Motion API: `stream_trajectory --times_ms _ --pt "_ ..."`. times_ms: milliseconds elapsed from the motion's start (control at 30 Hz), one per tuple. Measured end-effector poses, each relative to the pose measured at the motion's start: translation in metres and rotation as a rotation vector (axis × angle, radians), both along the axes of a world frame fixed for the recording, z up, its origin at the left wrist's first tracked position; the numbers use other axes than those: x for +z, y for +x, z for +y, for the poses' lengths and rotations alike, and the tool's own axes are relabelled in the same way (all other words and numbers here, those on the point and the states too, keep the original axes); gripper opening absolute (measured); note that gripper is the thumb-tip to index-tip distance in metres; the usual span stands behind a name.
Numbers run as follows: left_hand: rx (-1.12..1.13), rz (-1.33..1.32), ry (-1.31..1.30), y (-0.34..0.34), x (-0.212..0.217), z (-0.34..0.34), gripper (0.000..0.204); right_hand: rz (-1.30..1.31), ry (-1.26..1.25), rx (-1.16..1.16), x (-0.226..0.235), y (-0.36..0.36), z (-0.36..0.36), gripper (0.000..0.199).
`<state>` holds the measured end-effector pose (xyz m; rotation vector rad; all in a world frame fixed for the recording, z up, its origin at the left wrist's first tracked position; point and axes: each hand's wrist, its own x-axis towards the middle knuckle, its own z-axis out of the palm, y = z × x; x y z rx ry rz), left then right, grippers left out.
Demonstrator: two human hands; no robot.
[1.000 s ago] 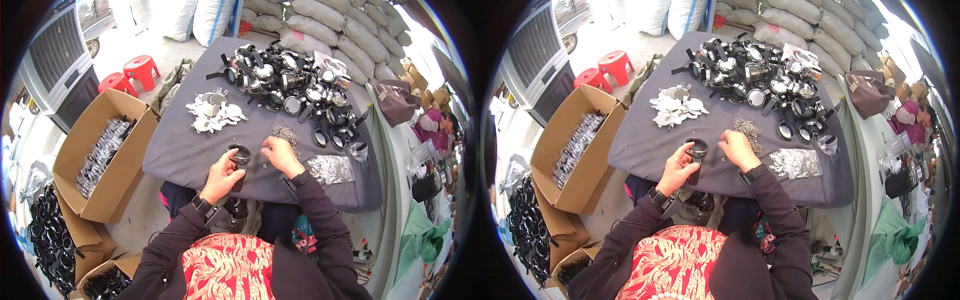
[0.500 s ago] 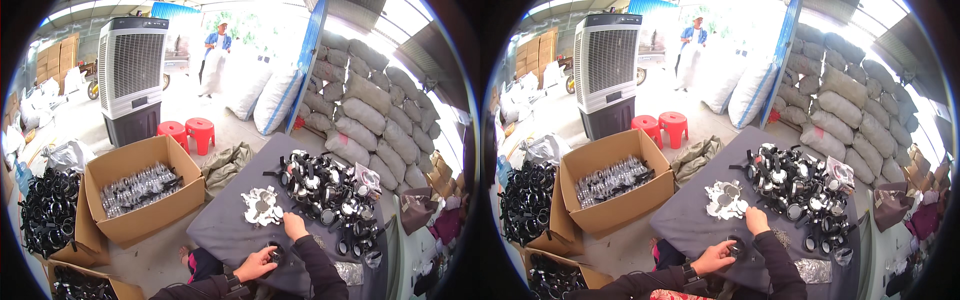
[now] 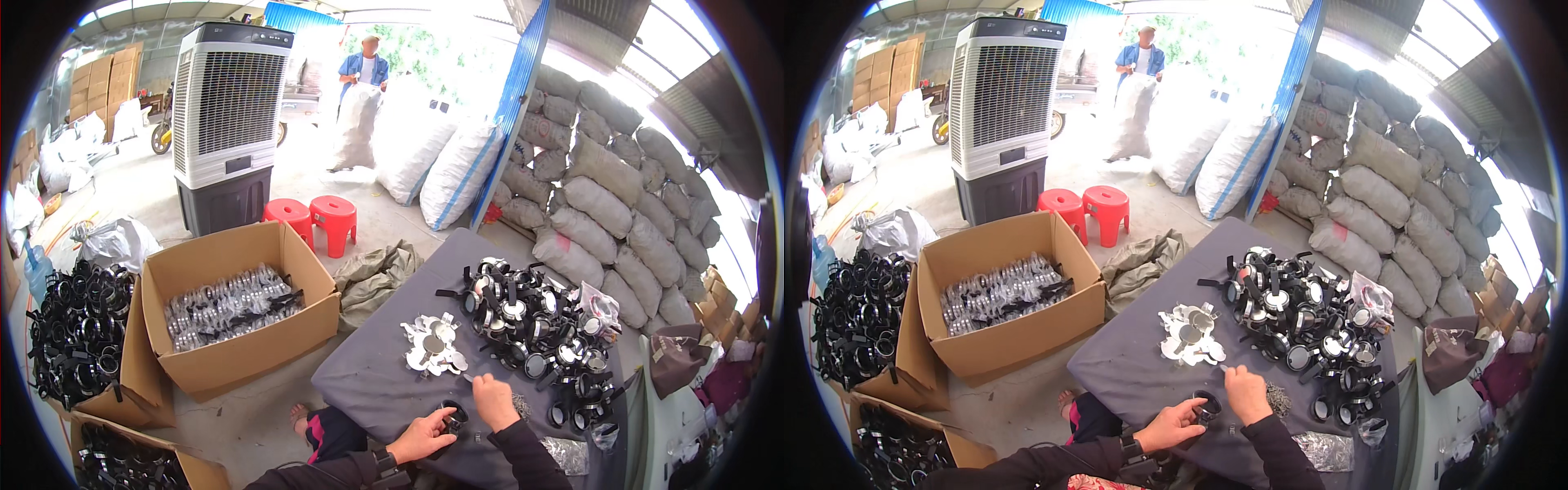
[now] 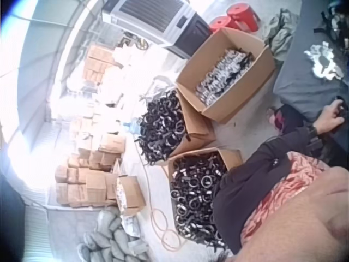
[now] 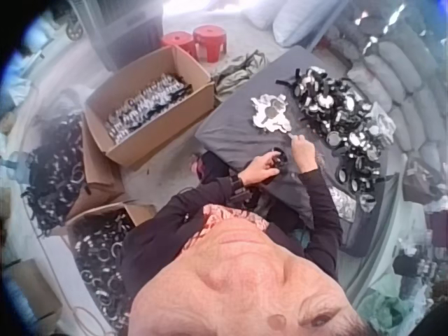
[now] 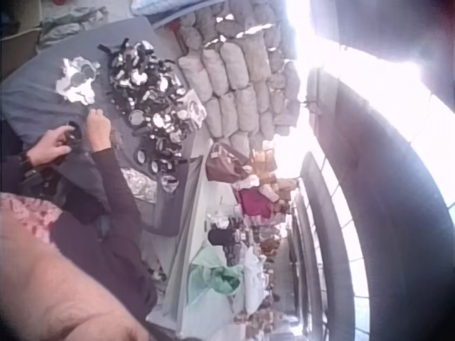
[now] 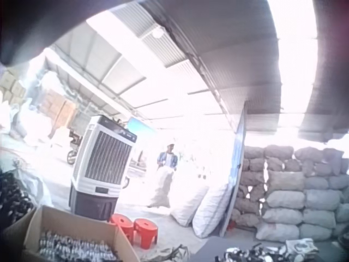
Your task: Assembling small mechanical components for respirators or gas masks.
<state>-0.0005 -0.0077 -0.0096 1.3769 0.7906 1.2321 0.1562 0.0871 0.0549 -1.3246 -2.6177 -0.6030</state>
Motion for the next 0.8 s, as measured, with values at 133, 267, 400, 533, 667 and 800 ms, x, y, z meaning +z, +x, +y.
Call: stream_trajectory --times_ms 133,267,400,533,667,800 --pt "0.013 0.02 -0.007 -0.002 0.006 -0.007 0.054 0.021 -0.144 0.125 -0.016 0.008 -0.022 0.002" --pt "0.01 0.003 -0.012 0.0 0.005 -0.013 0.055 0.109 -0.19 0.132 -0.022 0.014 -0.028 0.002" --pt "0.016 -0.005 -0.005 0.0 0.003 -0.01 0.054 0.169 -0.149 0.164 -0.031 0.024 -0.02 0.001" --pt "0.022 -0.13 -0.006 -0.005 0.017 -0.005 0.061 0.325 0.059 0.124 -0.012 0.014 -0.015 0.004" --pt "0.047 0.046 -0.033 -0.014 0.019 0.003 0.078 0.611 0.063 0.215 0.014 -0.003 -0.036 0.007" --pt "0.028 0.031 -0.097 -0.007 0.022 0.001 0.08 0.682 -0.028 0.167 0.001 -0.014 -0.061 0.01"
